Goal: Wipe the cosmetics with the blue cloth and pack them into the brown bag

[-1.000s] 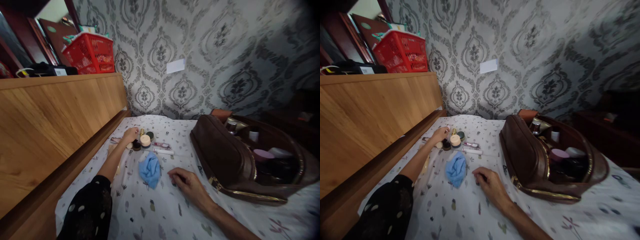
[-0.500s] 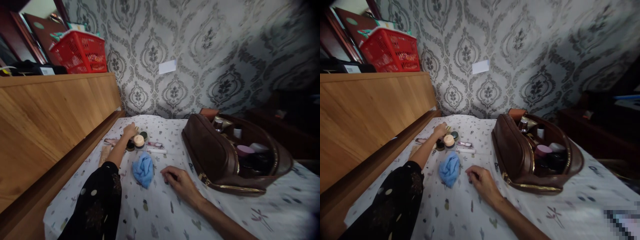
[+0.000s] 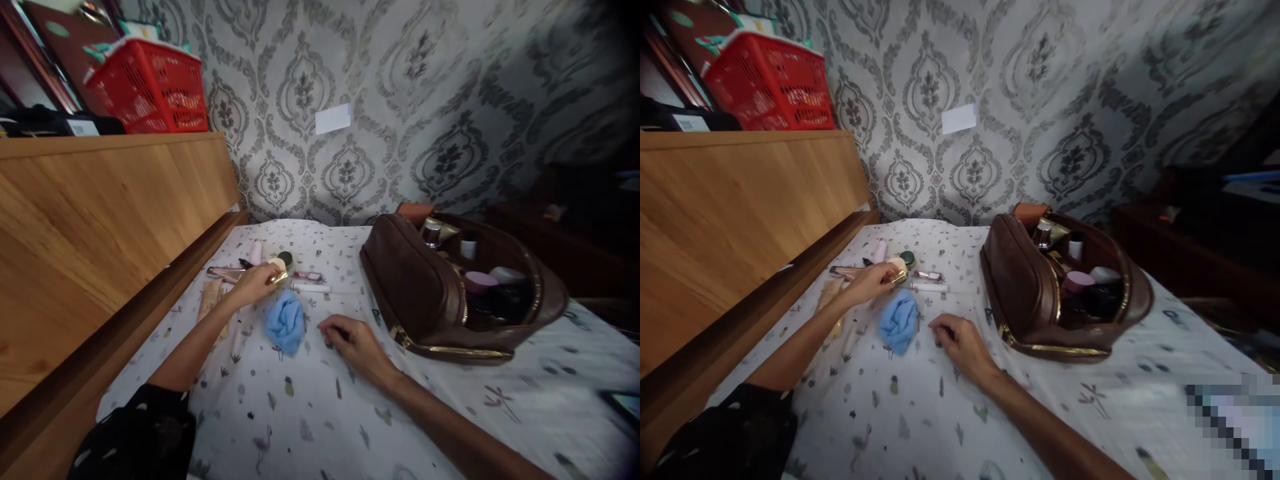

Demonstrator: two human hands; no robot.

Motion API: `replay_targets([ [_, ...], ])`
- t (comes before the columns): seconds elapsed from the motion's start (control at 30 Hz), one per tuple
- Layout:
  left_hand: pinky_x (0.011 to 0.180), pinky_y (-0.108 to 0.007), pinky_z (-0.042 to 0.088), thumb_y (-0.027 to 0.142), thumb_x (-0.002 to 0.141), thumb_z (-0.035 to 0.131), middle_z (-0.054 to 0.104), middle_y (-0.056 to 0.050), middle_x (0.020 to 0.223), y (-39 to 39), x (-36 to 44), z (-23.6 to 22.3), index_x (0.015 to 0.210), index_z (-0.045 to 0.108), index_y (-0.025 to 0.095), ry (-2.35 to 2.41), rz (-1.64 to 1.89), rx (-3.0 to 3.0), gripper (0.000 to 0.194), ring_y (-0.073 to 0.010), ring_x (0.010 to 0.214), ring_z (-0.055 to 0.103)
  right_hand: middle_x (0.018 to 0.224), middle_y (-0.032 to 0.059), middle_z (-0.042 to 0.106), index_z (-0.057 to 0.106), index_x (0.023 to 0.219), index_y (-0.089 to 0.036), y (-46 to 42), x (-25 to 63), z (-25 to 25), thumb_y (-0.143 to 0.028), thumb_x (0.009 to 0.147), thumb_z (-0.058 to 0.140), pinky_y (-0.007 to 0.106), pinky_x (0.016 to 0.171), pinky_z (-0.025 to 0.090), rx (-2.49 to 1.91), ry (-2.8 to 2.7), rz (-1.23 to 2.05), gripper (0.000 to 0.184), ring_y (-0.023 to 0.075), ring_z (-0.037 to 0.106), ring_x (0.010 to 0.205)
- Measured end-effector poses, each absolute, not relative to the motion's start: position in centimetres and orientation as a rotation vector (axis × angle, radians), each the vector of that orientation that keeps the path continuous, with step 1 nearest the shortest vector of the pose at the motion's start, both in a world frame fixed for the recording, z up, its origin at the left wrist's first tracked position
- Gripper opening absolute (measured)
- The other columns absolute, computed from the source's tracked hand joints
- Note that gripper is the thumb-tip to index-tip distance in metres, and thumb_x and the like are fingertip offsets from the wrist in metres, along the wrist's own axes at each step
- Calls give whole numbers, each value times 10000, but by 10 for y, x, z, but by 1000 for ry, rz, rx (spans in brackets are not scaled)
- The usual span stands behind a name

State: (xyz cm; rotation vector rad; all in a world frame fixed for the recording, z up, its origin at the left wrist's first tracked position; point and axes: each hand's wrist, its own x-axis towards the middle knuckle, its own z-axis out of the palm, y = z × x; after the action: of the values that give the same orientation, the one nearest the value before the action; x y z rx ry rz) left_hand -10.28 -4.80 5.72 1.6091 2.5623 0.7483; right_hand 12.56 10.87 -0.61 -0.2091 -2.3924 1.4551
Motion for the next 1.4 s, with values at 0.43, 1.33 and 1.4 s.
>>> replay_targets([
  [0.43,837,-341,450,387,948,453,670,-73,944,-58,-73,34,900,652,186,2654,686,1566,287,-236,920,599,650,14,649,711,875,-158,108,127,-8,-179,834,468,239,578,438,-206,-2379,1448,248,144,597,599],
  [1.33,843,-297,481,139,797,510,676,-26,996,-40,-3,45,880,570,203,2126,1180,1541,121,-196,962,634,1069,102,691,653,1127,-181,108,126,-11,-136,851,587,419,928,471,-115,-2440,1036,287,249,591,1034],
  [1.4,839,-299,487,198,852,507,662,-39,973,-37,-8,43,907,565,196,2240,1416,1415,80,-197,952,627,1026,103,695,667,1096,-168,107,127,-7,-117,840,598,407,903,472,-164,-2478,1031,270,252,587,1006],
])
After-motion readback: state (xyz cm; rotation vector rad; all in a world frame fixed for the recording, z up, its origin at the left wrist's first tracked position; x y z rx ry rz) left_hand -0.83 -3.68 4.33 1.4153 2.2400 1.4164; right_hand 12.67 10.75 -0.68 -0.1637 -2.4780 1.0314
